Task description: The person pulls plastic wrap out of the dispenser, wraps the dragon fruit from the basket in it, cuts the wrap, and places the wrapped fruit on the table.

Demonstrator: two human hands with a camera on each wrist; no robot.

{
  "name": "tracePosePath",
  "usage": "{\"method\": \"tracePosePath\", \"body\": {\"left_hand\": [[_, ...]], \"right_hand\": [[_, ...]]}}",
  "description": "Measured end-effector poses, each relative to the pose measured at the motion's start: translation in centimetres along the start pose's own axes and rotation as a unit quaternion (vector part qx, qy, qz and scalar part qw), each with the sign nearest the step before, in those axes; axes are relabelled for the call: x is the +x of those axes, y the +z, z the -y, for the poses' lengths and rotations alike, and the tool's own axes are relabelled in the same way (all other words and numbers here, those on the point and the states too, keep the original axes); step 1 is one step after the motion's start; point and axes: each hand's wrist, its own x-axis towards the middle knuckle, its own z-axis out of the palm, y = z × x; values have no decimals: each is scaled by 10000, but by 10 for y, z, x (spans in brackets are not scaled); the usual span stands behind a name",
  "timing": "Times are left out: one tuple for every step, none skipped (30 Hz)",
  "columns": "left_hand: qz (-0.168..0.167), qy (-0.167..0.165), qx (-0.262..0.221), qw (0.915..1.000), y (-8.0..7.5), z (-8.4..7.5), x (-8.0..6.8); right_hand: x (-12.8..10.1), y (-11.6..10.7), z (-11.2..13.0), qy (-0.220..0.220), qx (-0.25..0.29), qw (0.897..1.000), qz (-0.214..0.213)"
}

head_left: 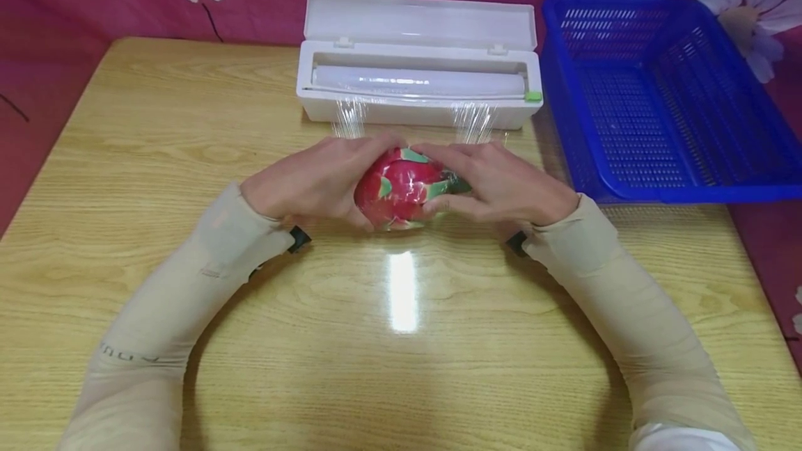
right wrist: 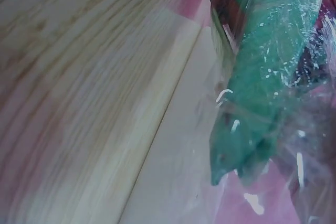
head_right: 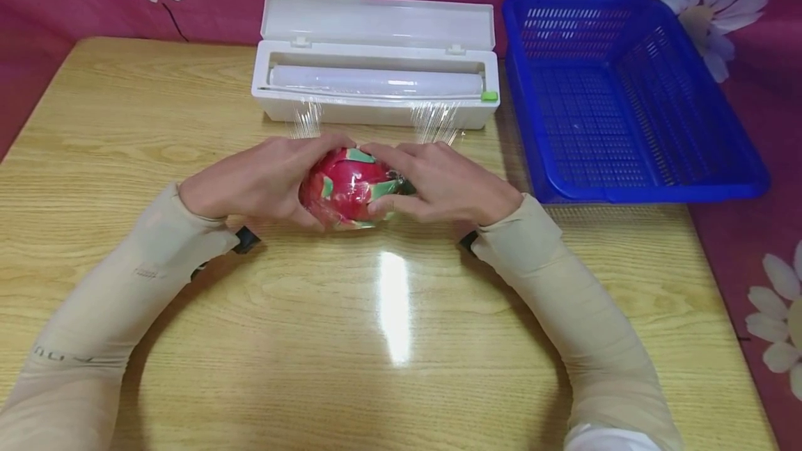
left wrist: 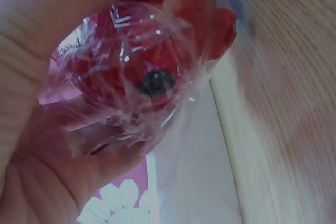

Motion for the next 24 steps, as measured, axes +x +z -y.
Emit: {"method": "tracePosePath", "body": {"left_hand": [[45, -26, -21, 10000, 0, 0, 0], [73, -48, -9, 10000, 0, 0, -1], [94, -47, 0, 9999, 1, 0, -1], [117, -53, 2, 9999, 1, 0, -1], [131, -47, 13, 9999, 1, 0, -1], [146, -34, 30, 9999, 1, 0, -1], [159, -15, 40, 9999, 1, 0, -1], [166, 14, 67, 9998, 1, 0, -1], [177, 32, 73, 9998, 2, 0, -1], [193, 27, 66, 9998, 2, 0, -1], [211, 30, 54, 9998, 2, 0, -1], [231, 27, 35, 9997, 2, 0, -1], [245, 27, 28, 9997, 2, -1, -1], [261, 13, -5, 9997, 2, -1, -1], [267, 3, -33, 9996, 2, -1, -2], [275, 3, -70, 9996, 2, -1, -2], [276, 16, -102, 9996, 2, -1, -3], [279, 34, -124, 9995, 2, -1, -3], [295, 41, -155, 9994, 2, -1, -3], [313, 58, -182, 9993, 3, -1, -4], [329, 74, -198, 9992, 3, -1, -4], [350, 88, -221, 9991, 3, -2, -4], [369, 102, -218, 9990, 3, -2, -5], [405, 117, -218, 9989, 3, -2, -5]], "right_hand": [[0, 0, 0, 24, 6, 10000, 35], [0, 0, 1, 38, 16, 10000, 66], [0, 0, 1, 50, 18, 9999, 89], [0, 0, 2, 54, 13, 9999, 108], [0, 1, 2, 54, 11, 9999, 124], [0, 0, 2, 54, -3, 9999, 138], [0, 0, 3, 53, -14, 9999, 151], [0, 0, 3, 39, -40, 9999, 154], [0, 0, 3, 13, -74, 9999, 155], [-1, 0, 3, -9, -114, 9998, 155], [-1, 0, 4, -40, -148, 9998, 148], [-1, 0, 4, -74, -178, 9997, 141], [-1, 0, 4, -110, -188, 9997, 140], [-1, 0, 4, -139, -199, 9996, 144], [-1, -1, 5, -157, -181, 9996, 160], [-1, -1, 5, -162, -155, 9996, 172], [0, -1, 5, -174, -125, 9996, 189], [0, -1, 5, -183, -83, 9996, 216], [-1, -1, 6, -198, -39, 9995, 242], [-1, -1, 6, -195, -1, 9994, 275], [-1, -2, 7, -198, 39, 9993, 308], [-1, -2, 8, -193, 78, 9992, 341], [-1, -2, 8, -174, 100, 9991, 381], [-2, -2, 9, -147, 141, 9989, 427]]}}
